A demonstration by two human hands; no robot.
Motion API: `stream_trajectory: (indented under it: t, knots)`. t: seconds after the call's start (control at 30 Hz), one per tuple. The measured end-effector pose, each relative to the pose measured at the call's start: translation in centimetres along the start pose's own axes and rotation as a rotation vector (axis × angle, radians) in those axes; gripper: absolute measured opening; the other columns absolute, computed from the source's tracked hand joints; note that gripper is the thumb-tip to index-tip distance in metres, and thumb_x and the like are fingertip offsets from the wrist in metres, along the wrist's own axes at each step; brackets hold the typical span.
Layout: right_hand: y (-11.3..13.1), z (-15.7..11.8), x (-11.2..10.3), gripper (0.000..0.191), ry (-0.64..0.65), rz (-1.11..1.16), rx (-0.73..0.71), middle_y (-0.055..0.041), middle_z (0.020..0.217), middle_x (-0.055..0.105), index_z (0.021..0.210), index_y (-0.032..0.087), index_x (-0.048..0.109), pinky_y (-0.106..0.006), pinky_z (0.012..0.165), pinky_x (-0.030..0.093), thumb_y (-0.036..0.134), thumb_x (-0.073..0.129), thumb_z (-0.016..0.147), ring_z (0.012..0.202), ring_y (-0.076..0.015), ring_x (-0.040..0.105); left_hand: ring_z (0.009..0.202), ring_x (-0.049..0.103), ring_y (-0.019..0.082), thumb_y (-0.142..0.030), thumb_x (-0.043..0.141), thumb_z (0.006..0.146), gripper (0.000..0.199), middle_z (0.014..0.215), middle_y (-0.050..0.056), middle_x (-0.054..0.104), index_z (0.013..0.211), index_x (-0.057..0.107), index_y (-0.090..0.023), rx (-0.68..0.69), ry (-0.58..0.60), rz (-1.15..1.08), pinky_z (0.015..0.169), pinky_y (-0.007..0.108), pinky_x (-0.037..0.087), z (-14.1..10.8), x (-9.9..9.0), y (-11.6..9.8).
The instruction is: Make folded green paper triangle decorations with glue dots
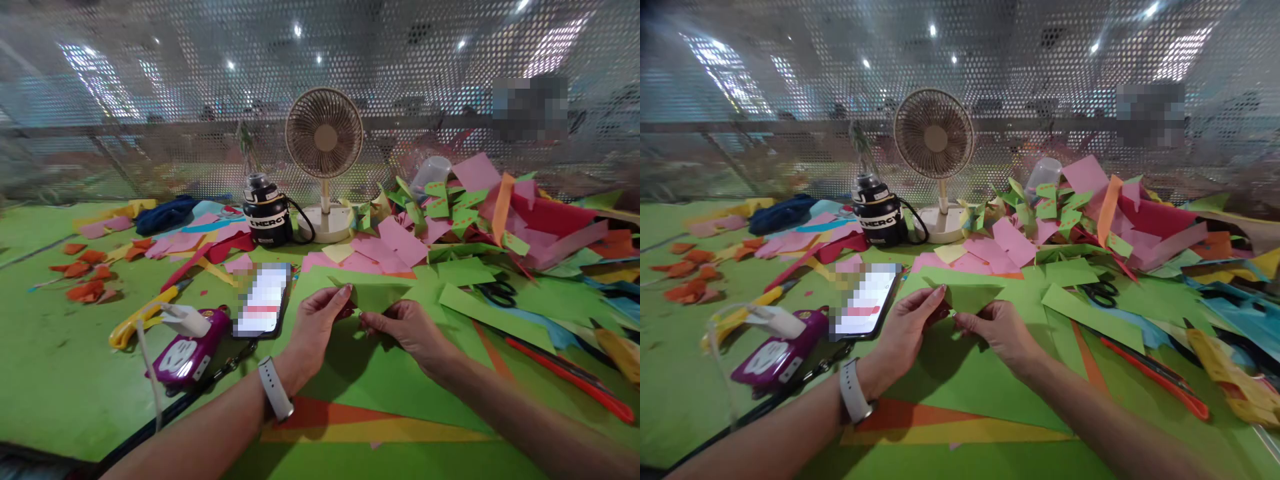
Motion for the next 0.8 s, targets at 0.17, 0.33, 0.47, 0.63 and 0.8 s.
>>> stream_trajectory:
  t: [0.17, 0.33, 0.47, 0.63, 0.8]
  knots:
    - [0.4, -0.1, 0.4, 0.045, -0.021, 0.009, 0.046, -0.0033, 0.053, 0.066, 0.062, 0.012, 0.074, -0.021, 0.041, 0.027, 0.056, 0.083, 0.055, 0.041, -0.006, 0.046, 0.058, 0.058, 0.008, -0.034, 0.091, 0.051, 0.029, 0.062, -0.002, 0.068, 0.066, 0.073, -0.017, 0.004, -0.004, -0.01, 0.058, 0.02, 0.047, 0.0, 0.0, 0.0]
    - [0.3, -0.2, 0.3, 0.047, -0.007, 0.001, 0.025, -0.0038, 0.056, 0.067, 0.066, 0.012, 0.073, -0.021, 0.044, 0.031, 0.057, 0.083, 0.056, 0.045, -0.0073, 0.05, 0.057, 0.057, 0.007, -0.033, 0.091, 0.051, 0.029, 0.062, -0.002, 0.067, 0.065, 0.073, -0.016, 0.009, -0.006, -0.018, 0.057, 0.02, 0.046, 0.1, 0.0, -0.1]
    - [0.6, 0.0, -0.4, 0.045, -0.08, 0.06, -0.038, -0.0022, 0.062, 0.067, 0.071, 0.014, 0.069, -0.022, 0.048, 0.037, 0.055, 0.082, 0.06, 0.05, -0.0082, 0.052, 0.055, 0.056, 0.007, -0.033, 0.091, 0.051, 0.03, 0.061, -0.003, 0.066, 0.067, 0.073, -0.015, -0.004, -0.023, -0.034, 0.057, 0.02, 0.046, 0.5, -0.1, -0.2]
    - [0.9, 0.3, -1.5, 0.046, -0.252, 0.121, -0.05, 0.0029, 0.052, 0.059, 0.058, 0.016, 0.06, -0.021, 0.045, 0.033, 0.054, 0.085, 0.055, 0.045, -0.006, 0.045, 0.057, 0.058, 0.008, -0.034, 0.091, 0.05, 0.032, 0.062, -0.003, 0.066, 0.067, 0.072, -0.015, -0.021, -0.032, -0.019, 0.058, 0.021, 0.048, 0.7, -0.2, -0.1]
    - [0.5, 0.5, -1.5, 0.041, -0.243, 0.145, -0.102, 0.0035, 0.048, 0.057, 0.054, 0.016, 0.061, -0.021, 0.046, 0.034, 0.049, 0.084, 0.061, 0.044, -0.0058, 0.044, 0.059, 0.059, 0.008, -0.033, 0.091, 0.051, 0.03, 0.063, -0.003, 0.066, 0.067, 0.072, -0.016, 0.012, -0.033, -0.031, 0.058, 0.02, 0.049, 0.5, -0.2, -0.1]
Point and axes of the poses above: each hand's wrist, its own z-axis towards the middle knuckle, its own x-axis out of the palm, y = z × x, the point moved 2 cm from there along z, towards the middle knuckle
